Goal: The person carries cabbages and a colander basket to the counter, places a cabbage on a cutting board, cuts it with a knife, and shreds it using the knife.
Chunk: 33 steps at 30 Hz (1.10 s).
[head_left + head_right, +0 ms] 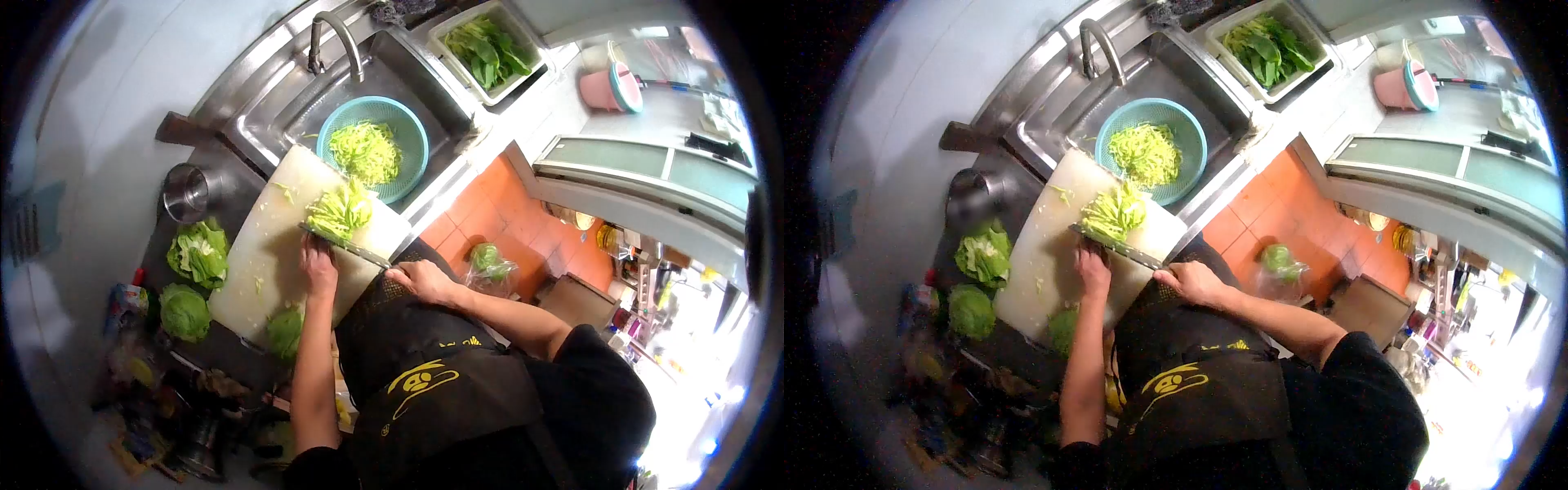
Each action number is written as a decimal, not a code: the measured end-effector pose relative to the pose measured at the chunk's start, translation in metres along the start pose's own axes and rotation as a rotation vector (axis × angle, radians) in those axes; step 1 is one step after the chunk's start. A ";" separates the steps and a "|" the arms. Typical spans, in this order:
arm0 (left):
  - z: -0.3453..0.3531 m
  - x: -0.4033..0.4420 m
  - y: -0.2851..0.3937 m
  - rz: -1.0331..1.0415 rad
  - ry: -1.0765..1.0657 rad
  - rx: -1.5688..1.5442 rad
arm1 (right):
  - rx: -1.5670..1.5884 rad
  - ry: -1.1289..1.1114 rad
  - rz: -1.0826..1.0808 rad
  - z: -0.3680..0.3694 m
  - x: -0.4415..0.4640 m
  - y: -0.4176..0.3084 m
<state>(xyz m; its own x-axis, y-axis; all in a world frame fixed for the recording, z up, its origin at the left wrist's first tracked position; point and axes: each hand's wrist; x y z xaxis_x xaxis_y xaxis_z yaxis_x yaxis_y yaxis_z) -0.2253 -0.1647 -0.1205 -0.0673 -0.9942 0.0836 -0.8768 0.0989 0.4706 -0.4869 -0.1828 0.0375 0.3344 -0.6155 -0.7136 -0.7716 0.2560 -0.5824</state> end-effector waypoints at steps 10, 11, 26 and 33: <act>-0.023 0.011 0.016 0.022 0.016 -0.081 | 0.147 -0.032 -0.044 0.020 0.070 0.005; -0.018 0.010 0.011 0.016 -0.002 -0.084 | 0.152 0.029 -0.096 0.024 0.062 0.013; -0.021 0.014 0.015 -0.023 -0.054 -0.026 | 0.096 -0.011 -0.055 0.032 0.078 0.015; -0.005 0.005 0.000 -0.001 -0.057 -0.014 | 0.057 -0.004 -0.008 0.011 0.005 0.004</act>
<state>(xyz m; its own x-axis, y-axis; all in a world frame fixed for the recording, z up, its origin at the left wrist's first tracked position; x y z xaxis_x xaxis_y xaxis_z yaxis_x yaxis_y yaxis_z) -0.2229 -0.1690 -0.1157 -0.0935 -0.9951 0.0329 -0.8702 0.0978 0.4829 -0.4821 -0.1770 0.0274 0.3431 -0.6146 -0.7103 -0.7370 0.2927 -0.6092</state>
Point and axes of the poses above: each hand's wrist, its own x-axis towards the middle knuckle, its own z-axis out of the palm, y = z × x, and after that the axes turned 2 degrees about -x, right-handed
